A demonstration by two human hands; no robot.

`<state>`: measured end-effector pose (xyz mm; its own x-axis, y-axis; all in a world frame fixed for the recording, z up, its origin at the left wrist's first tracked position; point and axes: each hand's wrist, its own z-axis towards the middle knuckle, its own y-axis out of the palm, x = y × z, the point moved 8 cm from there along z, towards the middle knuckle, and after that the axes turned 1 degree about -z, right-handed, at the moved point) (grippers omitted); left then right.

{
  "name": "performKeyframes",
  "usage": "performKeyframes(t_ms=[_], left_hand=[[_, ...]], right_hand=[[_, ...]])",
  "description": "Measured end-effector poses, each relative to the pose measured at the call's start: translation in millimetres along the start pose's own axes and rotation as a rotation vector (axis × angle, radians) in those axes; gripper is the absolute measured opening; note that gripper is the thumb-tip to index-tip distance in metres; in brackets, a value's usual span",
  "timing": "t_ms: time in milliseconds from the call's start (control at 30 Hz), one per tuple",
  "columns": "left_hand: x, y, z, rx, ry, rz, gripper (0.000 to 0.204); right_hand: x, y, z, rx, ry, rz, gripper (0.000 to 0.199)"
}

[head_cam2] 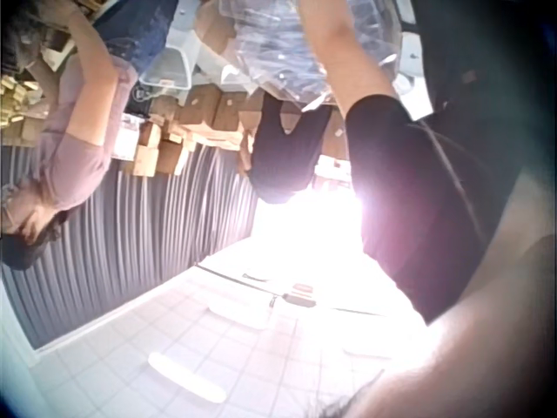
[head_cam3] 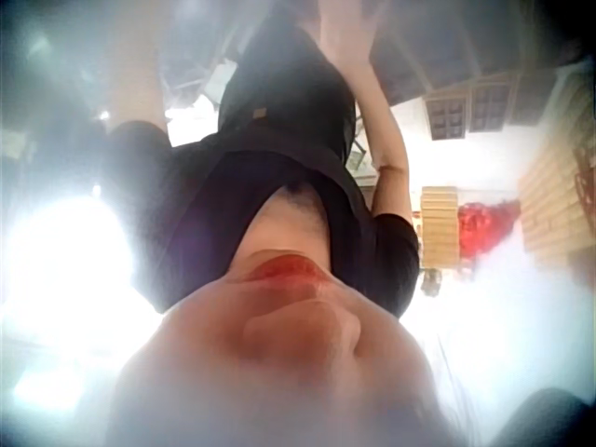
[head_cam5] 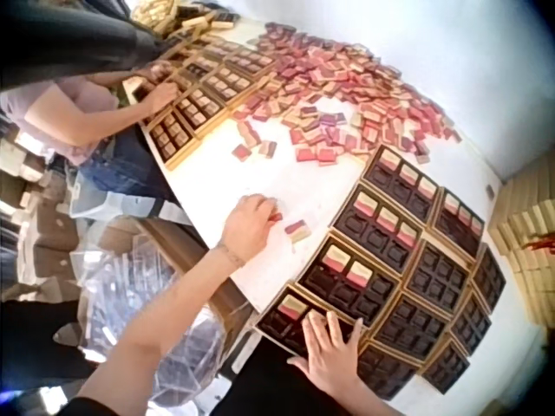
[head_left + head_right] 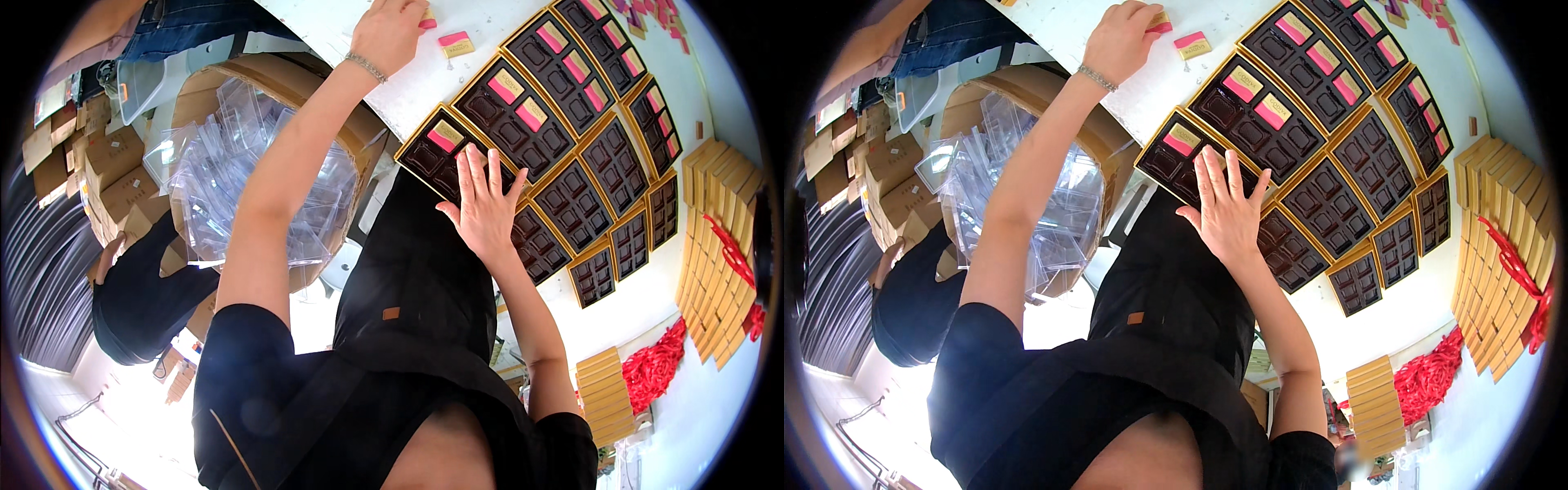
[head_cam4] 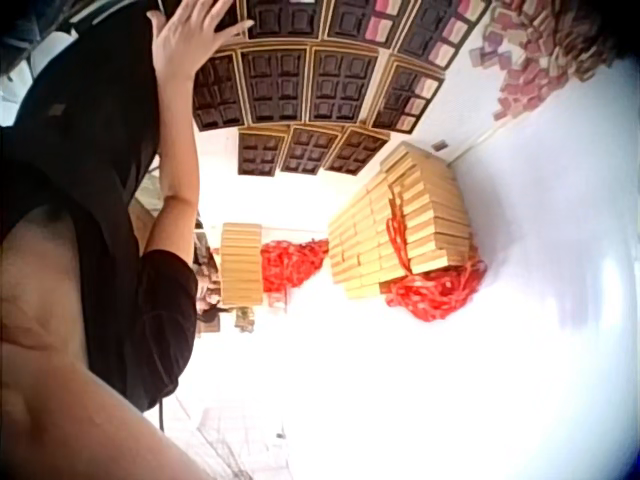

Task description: The person places small pink and gold rectangular items into the compartments of dark brown trays with gold borders. They handle the trays and items by hand, arranging them on a white table in a workshop setting.

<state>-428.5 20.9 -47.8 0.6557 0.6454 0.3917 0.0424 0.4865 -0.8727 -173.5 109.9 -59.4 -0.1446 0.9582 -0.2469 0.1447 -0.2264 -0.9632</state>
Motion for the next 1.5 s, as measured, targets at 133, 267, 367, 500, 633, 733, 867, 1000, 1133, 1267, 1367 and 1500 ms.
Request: performKeyframes(t_ms=[133, 267, 367, 500, 633, 733, 867, 1000, 1133, 1267, 1367, 1500], left_hand=[[32, -20, -7, 0.107, 0.144, -0.149, 0.033], [135, -23, -51, -0.240, 0.302, -0.510, 0.044], [169, 2, -89, -0.255, 0.372, -0.480, 0.048], [166, -12, -103, -0.164, 0.292, -0.353, 0.046], [141, 7, -136, -0.459, 0.303, -0.029, 0.073], [137, 16, -141, -0.507, 0.357, 0.019, 0.085], [138, 19, -140, -0.528, 0.365, -0.037, 0.085], [138, 6, -136, -0.531, 0.338, -0.134, 0.094], [65, -26, -66, -0.159, 0.010, -0.073, 0.083], [-62, -14, 22, 0.331, -0.282, -0.040, 0.045], [-85, -7, 62, 0.364, -0.136, 0.461, 0.044], [-89, 5, 61, 0.311, -0.126, 0.157, 0.036]], right_hand=[[6, -10, -6, 0.096, 0.012, 0.213, 0.089], [40, -49, -32, 0.394, 0.193, 0.414, 0.066], [53, -52, -51, 0.397, 0.253, 0.419, 0.062], [29, -21, -56, 0.119, 0.141, 0.202, 0.073], [19, -13, -50, 0.045, 0.197, 0.041, 0.081], [16, -12, -49, 0.060, 0.228, 0.043, 0.082], [19, -6, -50, 0.032, 0.241, 0.098, 0.081], [22, -16, -50, 0.058, 0.175, 0.182, 0.076], [31, -77, 14, 0.383, -0.009, 0.330, 0.042], [30, -77, 137, 0.200, 0.144, 0.030, 0.034], [24, -31, 206, 0.060, 0.192, -0.156, 0.040], [10, -24, 225, 0.042, 0.043, -0.228, 0.037]])
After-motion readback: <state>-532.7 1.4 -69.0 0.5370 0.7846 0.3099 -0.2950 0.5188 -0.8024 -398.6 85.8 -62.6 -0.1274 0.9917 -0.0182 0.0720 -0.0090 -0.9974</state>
